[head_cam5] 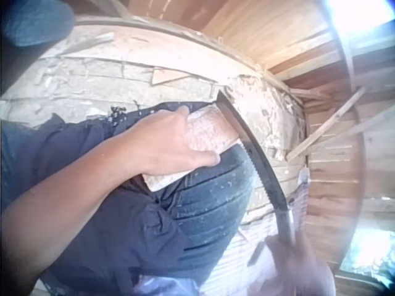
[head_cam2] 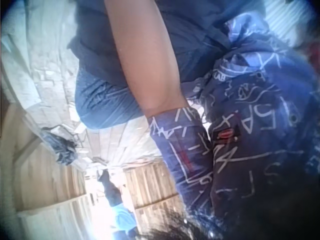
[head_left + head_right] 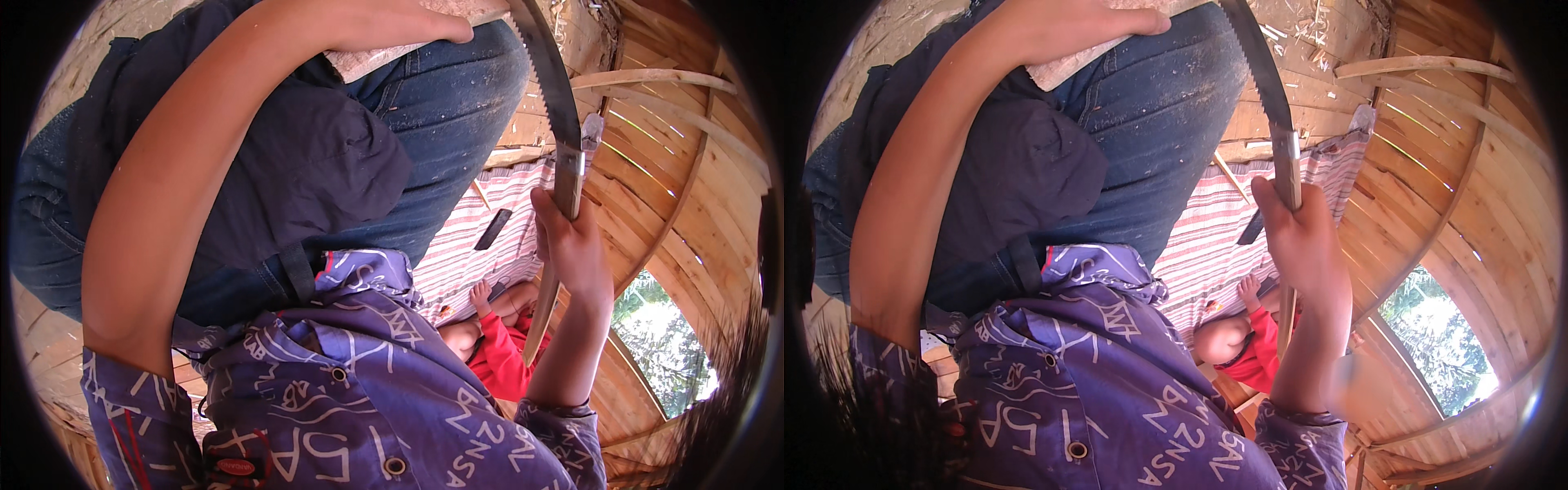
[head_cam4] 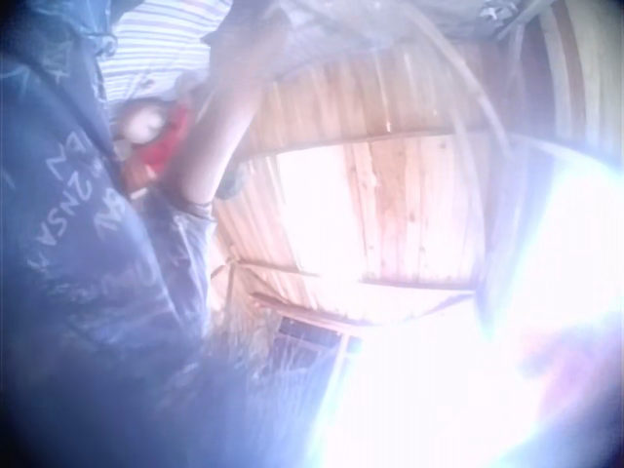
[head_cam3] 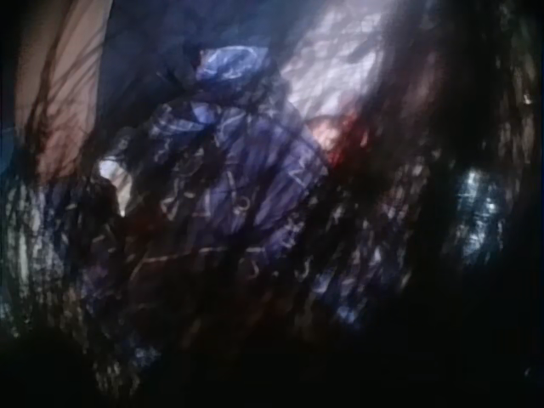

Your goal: The person sits on the floor and sands a small rectangular piece of wood using a hand saw. They hold the wood steady with one hand and move the saw back and forth across the surface repeatedly.

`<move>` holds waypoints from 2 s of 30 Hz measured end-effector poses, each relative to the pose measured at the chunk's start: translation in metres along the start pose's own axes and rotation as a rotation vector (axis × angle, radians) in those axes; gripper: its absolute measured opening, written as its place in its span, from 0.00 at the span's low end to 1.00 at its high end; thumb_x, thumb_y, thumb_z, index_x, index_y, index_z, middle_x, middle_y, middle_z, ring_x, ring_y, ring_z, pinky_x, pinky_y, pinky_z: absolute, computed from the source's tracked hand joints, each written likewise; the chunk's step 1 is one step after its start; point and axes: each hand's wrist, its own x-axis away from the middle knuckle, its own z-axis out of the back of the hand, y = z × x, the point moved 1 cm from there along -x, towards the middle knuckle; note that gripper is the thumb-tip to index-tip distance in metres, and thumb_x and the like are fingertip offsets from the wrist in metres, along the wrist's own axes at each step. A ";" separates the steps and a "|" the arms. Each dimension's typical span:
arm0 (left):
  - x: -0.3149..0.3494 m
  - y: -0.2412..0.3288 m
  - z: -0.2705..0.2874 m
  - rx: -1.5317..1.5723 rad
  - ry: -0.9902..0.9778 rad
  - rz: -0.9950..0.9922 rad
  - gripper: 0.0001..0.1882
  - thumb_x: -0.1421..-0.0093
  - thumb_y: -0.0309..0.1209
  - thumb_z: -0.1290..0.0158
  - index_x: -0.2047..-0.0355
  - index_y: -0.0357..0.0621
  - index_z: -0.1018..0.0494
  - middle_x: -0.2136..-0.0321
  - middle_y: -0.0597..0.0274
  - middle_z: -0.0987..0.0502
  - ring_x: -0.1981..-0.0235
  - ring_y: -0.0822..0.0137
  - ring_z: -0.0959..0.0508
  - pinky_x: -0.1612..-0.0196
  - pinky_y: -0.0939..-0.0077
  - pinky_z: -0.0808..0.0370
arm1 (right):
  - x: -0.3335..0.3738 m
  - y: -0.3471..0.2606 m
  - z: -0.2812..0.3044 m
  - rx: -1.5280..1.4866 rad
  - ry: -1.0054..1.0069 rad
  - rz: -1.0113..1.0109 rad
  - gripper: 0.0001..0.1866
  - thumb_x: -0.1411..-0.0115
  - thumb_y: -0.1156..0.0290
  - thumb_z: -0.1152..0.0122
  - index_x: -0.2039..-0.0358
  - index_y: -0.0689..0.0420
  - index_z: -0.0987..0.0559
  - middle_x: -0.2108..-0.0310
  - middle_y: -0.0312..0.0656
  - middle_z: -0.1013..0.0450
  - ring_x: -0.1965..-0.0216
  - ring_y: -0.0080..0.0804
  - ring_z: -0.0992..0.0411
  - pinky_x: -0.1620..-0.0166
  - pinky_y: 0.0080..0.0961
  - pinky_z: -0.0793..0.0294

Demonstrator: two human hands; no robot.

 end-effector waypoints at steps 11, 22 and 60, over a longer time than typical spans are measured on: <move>0.007 -0.001 -0.006 -0.070 0.002 -0.014 0.48 0.53 0.55 0.43 0.53 0.12 0.36 0.62 0.25 0.25 0.57 0.41 0.22 0.51 0.62 0.24 | -0.057 -0.062 -0.017 0.010 -0.001 0.085 0.18 0.37 0.60 0.44 0.81 0.53 0.32 0.88 0.28 0.40 0.87 0.18 0.42 0.82 0.21 0.45; -0.004 -0.002 -0.007 -0.052 -0.055 -0.021 0.48 0.54 0.54 0.41 0.53 0.12 0.36 0.62 0.26 0.25 0.58 0.40 0.22 0.52 0.62 0.25 | -0.001 -0.014 -0.004 0.004 0.001 -0.026 0.22 0.38 0.59 0.43 0.81 0.65 0.29 0.87 0.34 0.38 0.80 0.20 0.40 0.76 0.28 0.41; 0.006 0.001 0.005 0.013 -0.093 0.014 0.44 0.55 0.52 0.39 0.53 0.20 0.34 0.60 0.33 0.23 0.55 0.45 0.22 0.50 0.61 0.26 | 0.053 -0.008 -0.001 -0.468 0.020 0.074 0.22 0.31 0.52 0.52 0.62 0.62 0.28 0.82 0.30 0.38 0.82 0.14 0.43 0.81 0.19 0.48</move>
